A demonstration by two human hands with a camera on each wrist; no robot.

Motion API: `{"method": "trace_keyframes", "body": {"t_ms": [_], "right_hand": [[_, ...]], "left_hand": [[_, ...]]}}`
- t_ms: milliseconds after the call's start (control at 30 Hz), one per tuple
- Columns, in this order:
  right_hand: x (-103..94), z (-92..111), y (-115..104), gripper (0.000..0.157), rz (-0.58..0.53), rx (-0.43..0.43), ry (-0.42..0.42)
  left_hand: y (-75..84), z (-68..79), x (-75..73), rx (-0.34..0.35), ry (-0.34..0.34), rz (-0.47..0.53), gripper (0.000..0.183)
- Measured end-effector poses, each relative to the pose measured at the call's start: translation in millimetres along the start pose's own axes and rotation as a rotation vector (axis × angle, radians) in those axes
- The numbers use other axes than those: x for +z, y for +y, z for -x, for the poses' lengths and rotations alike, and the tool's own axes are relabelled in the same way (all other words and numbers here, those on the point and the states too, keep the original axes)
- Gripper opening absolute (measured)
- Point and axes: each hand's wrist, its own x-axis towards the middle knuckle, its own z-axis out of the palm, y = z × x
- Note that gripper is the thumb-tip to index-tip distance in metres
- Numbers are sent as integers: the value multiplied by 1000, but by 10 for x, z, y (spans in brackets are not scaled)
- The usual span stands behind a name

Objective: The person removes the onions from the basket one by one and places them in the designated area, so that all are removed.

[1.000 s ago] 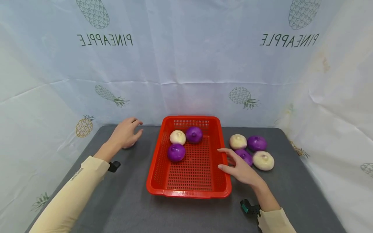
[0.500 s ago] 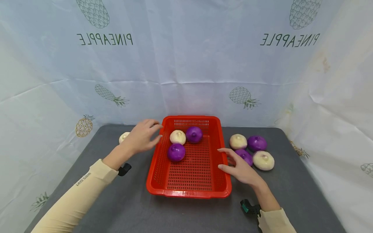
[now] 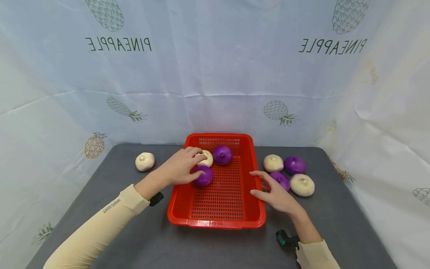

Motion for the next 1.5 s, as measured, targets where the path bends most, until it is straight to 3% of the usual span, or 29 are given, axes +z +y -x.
{"method": "trace_keyframes", "body": {"t_ms": [100,333,500,833,1133,1500], "right_hand": [[-1,-1,0,59,1,-3,1],[-8,0,0,58,2,-4,0],[-7,6,5,58,0,-3,-3],[0,10,5,59,-4,-3,-7],[11,7,-6,58,-2,2,-3],[16,0,-16,57,12,3,5]], "left_hand": [[43,-30,59,6,-44,8,31],[108,-88,168,-40,-144,8,48],[96,-128,247,-82,-196,42,55],[59,-173,376,-119,-340,-8,62],[70,-195,423,-114,-382,-70,56],[74,-229,423,-82,-419,-73,63]]}}
